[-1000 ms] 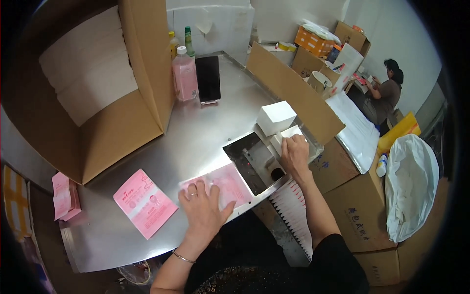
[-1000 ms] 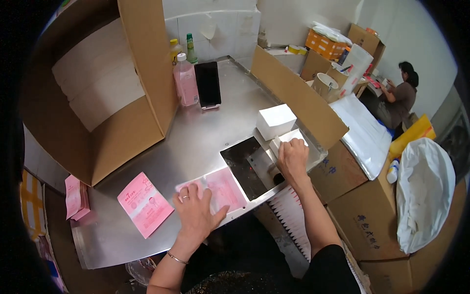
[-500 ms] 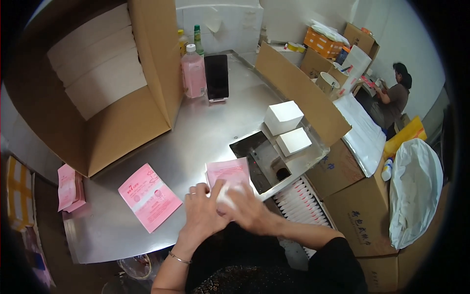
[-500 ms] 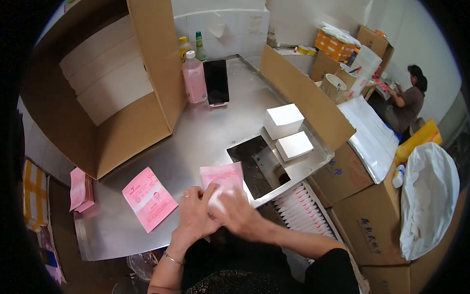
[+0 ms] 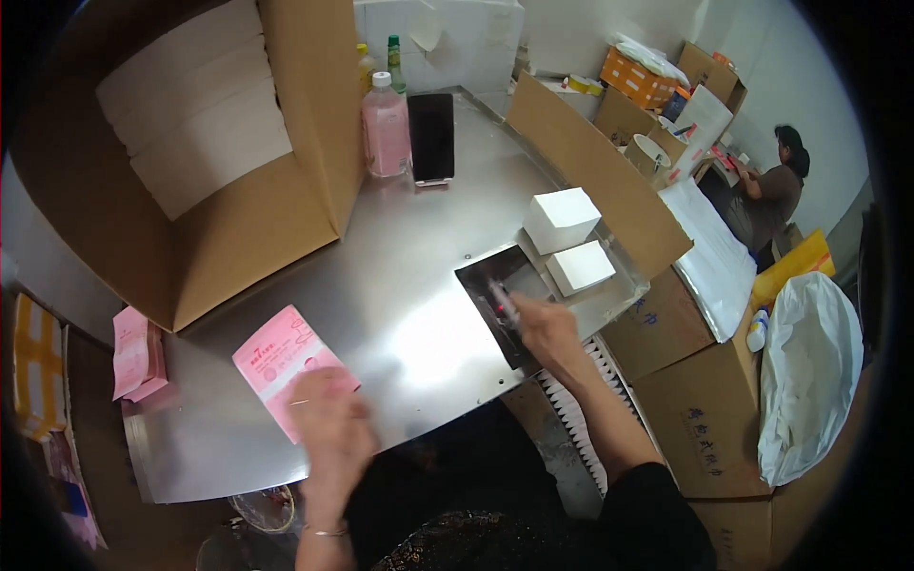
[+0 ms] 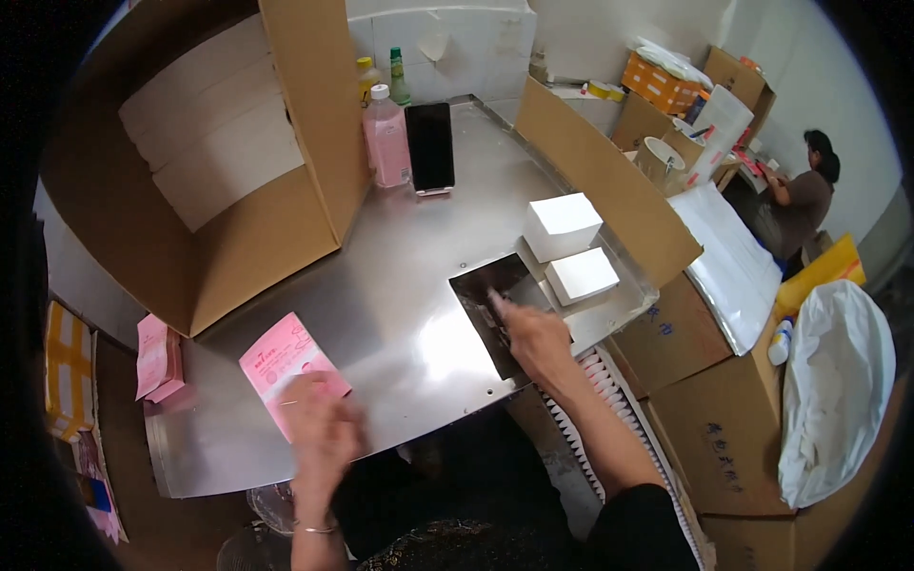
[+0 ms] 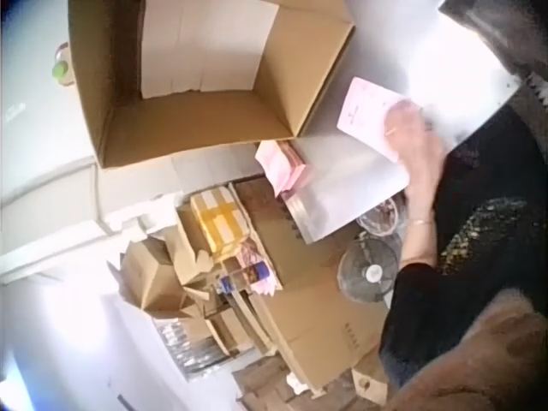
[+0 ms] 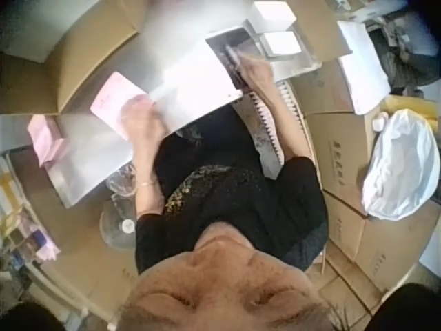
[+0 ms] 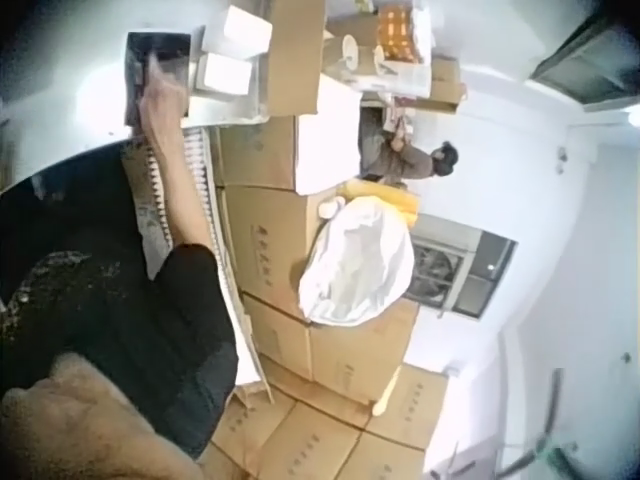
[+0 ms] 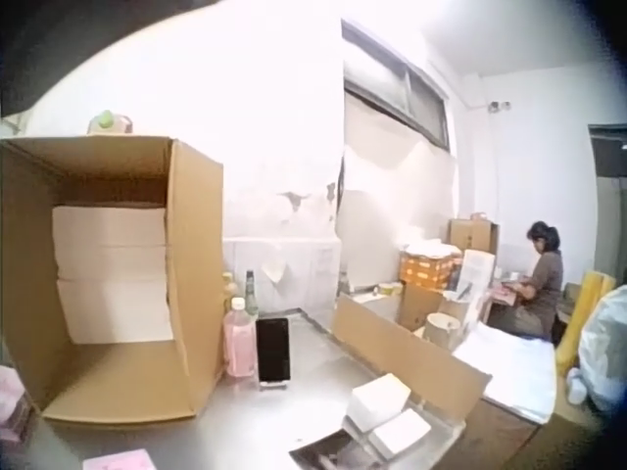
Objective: The recorder is packing small individual wallet-style tissue packs into boxes and then organizing those boxes into larger cardboard cartons.
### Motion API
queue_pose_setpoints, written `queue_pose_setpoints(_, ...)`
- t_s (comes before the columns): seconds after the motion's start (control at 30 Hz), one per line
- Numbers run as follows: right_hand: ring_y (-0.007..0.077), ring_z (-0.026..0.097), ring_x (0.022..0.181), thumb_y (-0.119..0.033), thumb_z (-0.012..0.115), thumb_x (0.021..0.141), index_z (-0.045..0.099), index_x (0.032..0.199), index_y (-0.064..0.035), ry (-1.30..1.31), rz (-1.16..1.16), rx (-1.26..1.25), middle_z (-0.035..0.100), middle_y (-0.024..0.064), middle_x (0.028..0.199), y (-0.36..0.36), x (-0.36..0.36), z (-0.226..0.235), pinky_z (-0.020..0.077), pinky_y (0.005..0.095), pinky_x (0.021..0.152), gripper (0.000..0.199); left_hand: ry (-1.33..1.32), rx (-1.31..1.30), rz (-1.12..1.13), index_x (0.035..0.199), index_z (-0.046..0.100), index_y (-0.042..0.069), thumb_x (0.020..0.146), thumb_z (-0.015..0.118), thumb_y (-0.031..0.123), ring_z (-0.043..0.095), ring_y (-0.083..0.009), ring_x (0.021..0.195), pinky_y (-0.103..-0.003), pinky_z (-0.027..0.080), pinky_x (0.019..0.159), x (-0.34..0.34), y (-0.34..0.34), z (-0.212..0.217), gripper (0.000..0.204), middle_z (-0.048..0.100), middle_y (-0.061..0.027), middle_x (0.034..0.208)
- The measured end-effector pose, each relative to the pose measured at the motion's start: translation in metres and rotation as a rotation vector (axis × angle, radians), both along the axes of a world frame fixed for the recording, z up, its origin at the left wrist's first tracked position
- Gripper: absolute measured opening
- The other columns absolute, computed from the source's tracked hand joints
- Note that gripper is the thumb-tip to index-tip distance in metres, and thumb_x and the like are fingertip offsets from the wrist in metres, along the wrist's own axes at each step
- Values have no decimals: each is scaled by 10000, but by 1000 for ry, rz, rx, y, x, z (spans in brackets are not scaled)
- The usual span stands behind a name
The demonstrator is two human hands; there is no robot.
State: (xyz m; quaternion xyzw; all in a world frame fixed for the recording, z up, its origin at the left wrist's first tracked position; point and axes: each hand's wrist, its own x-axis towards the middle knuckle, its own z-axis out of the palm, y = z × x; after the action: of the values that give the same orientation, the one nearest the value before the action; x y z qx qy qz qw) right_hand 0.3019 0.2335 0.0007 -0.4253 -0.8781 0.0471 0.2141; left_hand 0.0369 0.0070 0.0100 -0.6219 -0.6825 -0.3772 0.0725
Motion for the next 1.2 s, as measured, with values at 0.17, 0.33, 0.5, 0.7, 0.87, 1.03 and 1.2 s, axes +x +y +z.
queue_pose_setpoints(0.17, 311, 605, 879, -135, 654, 849, 646, 874, -29, -39, -298, 553, 629, 121, 867, 27, 33, 14, 445, 449, 813, 110, 86, -187, 405, 998, 582, 44, 729, 619, 46, 502, -394, 1102, -563, 283, 1069, -35, -22, 6, 271, 586, -177, 1052)
queue_pose_setpoints(0.33, 298, 557, 875, -157, 657, 864, 644, 782, -28, 29, -313, 410, 572, 119, 848, 50, 51, -8, 420, 449, 787, 154, 187, -404, 253, 1068, 587, 31, 783, 590, 31, 520, -362, 1024, -536, 347, 1012, -38, -24, 16, 285, 568, -164, 989)
queue_pose_setpoints(0.5, 304, 562, 897, -130, 633, 871, 679, 818, -29, 133, -261, 369, 585, 114, 851, 55, 53, -8, 425, 452, 769, 123, -90, -113, -262, 1125, 582, -4, 804, 546, -62, 524, -371, 855, -475, 433, 764, 39, 36, 20, 328, 544, -196, 925)
queue_pose_setpoints(0.7, 299, 566, 886, -131, 625, 864, 698, 814, -30, 184, -265, 336, 602, 105, 862, 55, 53, -1, 425, 447, 762, 134, -19, -137, -323, 1132, 624, 46, 788, 638, -21, 518, -312, 901, -412, 391, 764, 67, 63, -12, 351, 526, -128, 951)
queue_pose_setpoints(0.87, 300, 569, 838, -129, 599, 876, 710, 788, -35, 223, -260, 315, 602, 100, 821, 59, 61, -2, 427, 439, 738, 170, -32, -134, -336, 1146, 622, 48, 806, 640, -28, 505, -292, 884, -397, 373, 773, 63, 61, -9, 349, 514, -118, 936)
queue_pose_setpoints(1.03, 299, 570, 833, -131, 590, 882, 720, 796, -50, 250, -254, 339, 602, 97, 819, 60, 63, -4, 426, 440, 731, 175, -77, -128, -374, 1200, 586, 15, 843, 623, -41, 514, -290, 891, -385, 379, 772, 65, 63, -10, 363, 530, -132, 932)
queue_pose_setpoints(1.2, 312, 586, 870, -36, 630, 822, 720, 1024, -72, 211, -226, 420, 625, 123, 870, 56, 60, -5, 447, 434, 753, 224, -108, -126, -386, 1200, 582, 6, 846, 629, -39, 517, -297, 896, -386, 389, 769, 64, 62, -10, 360, 537, -138, 944)
